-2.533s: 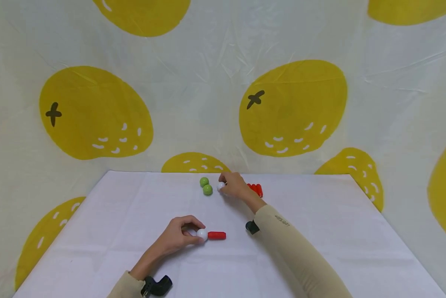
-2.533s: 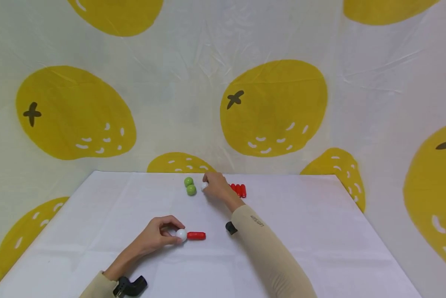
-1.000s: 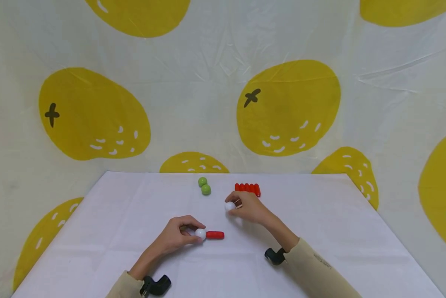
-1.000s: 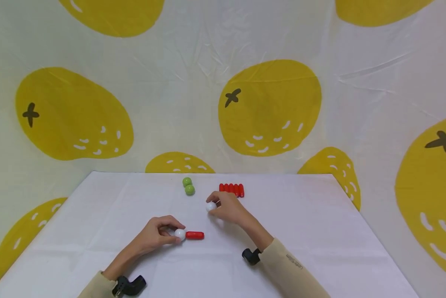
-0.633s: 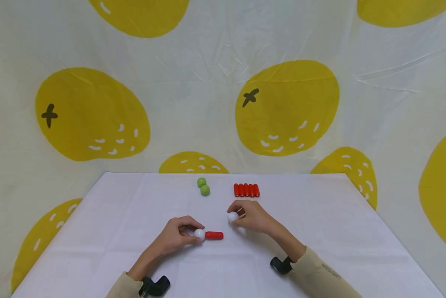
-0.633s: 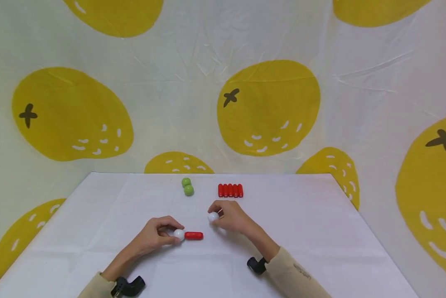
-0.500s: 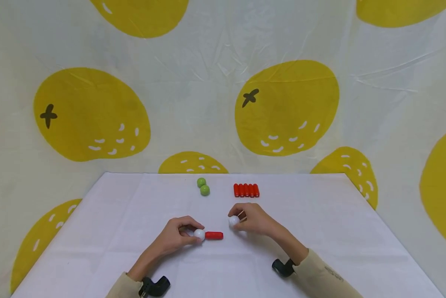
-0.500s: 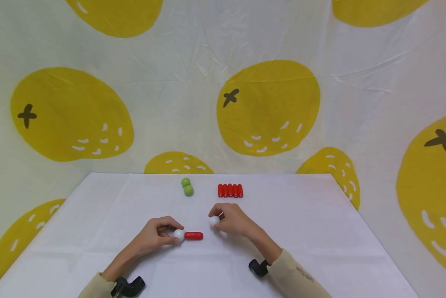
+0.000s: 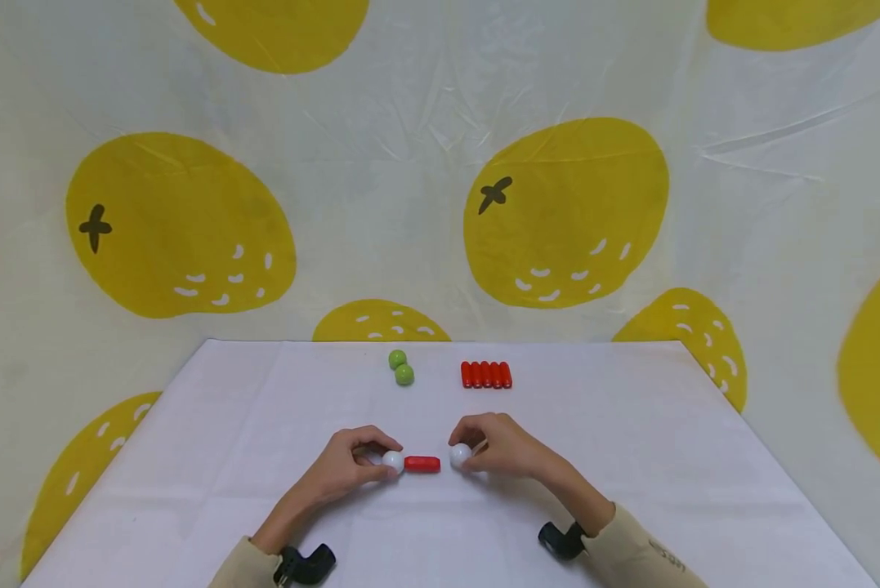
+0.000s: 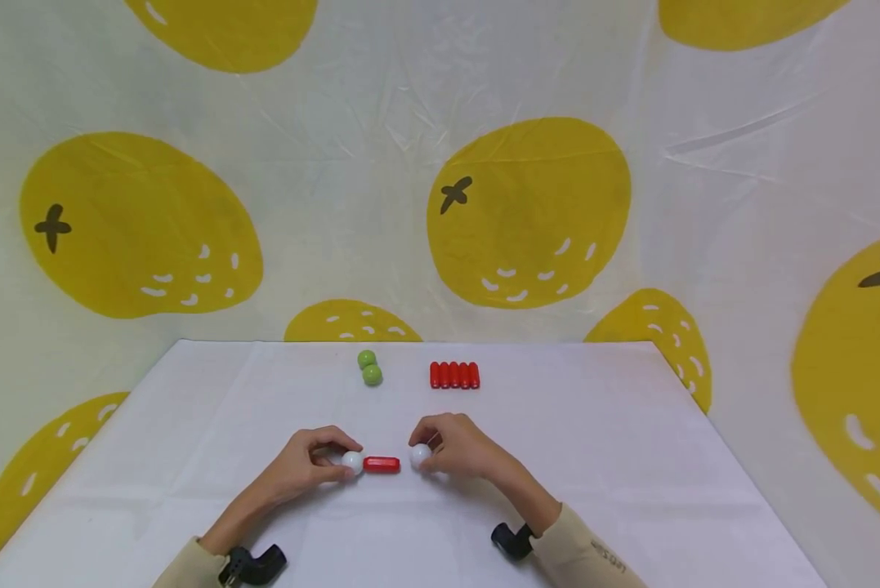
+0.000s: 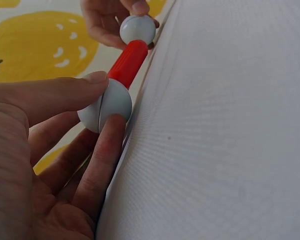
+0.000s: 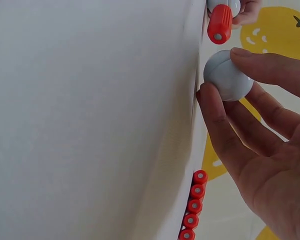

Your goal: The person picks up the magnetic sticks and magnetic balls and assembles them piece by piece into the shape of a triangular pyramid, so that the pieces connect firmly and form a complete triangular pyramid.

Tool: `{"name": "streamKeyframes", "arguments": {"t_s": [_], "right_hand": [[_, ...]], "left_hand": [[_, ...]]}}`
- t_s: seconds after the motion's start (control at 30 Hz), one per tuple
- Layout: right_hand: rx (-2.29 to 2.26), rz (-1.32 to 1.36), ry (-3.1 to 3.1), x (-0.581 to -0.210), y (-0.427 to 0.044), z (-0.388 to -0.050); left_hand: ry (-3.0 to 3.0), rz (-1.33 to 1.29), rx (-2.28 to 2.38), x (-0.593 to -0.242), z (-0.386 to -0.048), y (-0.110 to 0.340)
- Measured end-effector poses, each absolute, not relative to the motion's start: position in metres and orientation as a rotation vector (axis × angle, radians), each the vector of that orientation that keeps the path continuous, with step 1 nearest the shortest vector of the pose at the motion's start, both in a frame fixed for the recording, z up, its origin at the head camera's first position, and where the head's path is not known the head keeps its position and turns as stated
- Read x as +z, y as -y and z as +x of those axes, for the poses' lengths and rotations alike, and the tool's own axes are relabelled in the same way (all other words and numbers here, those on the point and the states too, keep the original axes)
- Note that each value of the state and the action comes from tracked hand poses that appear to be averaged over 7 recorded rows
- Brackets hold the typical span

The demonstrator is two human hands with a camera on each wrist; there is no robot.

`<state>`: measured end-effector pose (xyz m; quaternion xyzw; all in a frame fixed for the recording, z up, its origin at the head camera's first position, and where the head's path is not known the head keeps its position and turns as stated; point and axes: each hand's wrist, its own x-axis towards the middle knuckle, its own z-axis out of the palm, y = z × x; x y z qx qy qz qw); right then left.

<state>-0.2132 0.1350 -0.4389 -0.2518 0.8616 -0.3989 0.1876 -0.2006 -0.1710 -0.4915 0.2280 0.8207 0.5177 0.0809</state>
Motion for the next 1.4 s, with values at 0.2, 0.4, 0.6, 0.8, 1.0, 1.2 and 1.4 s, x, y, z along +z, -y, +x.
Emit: {"name": "streamKeyframes", "arguments": {"t_s": [0.2,0.4,0.6,0.8,1.0,1.2,1.4], "right_hand": [[-1.131,-0.715,-2.402,-0.437,-0.132,-0.210],[-1.124,-0.723,-2.399,-0.439,-0.127,-0.211],[-1.124,-0.702,-2.411,-0.439,-0.125,-0.209],[-1.131,-0.669,-2.406,-0.440,-0.123,-0.209],[-1.116,-0.669,-2.410,-0.441,-0.123,-0.210],[-1.115,-0.669,-2.414,-0.441,-0.123,-0.210],[-1.107,-0.673,-2.414,-0.440,-0.123,-0.210]], "left_hand": [[-2.449,0.682,1.572,-0.491,-0.200,0.171],[-2.447,0.671,1.554,-0.490,-0.202,0.170],[-2.447,0.675,1.548,-0.490,-0.203,0.170],[-2.465,0.684,1.534,-0.491,-0.202,0.170],[-2.473,0.706,1.545,-0.492,-0.202,0.170],[-2.466,0.701,1.539,-0.491,-0.202,0.170],[-2.464,0.713,1.546,-0.491,-0.202,0.171]]}}
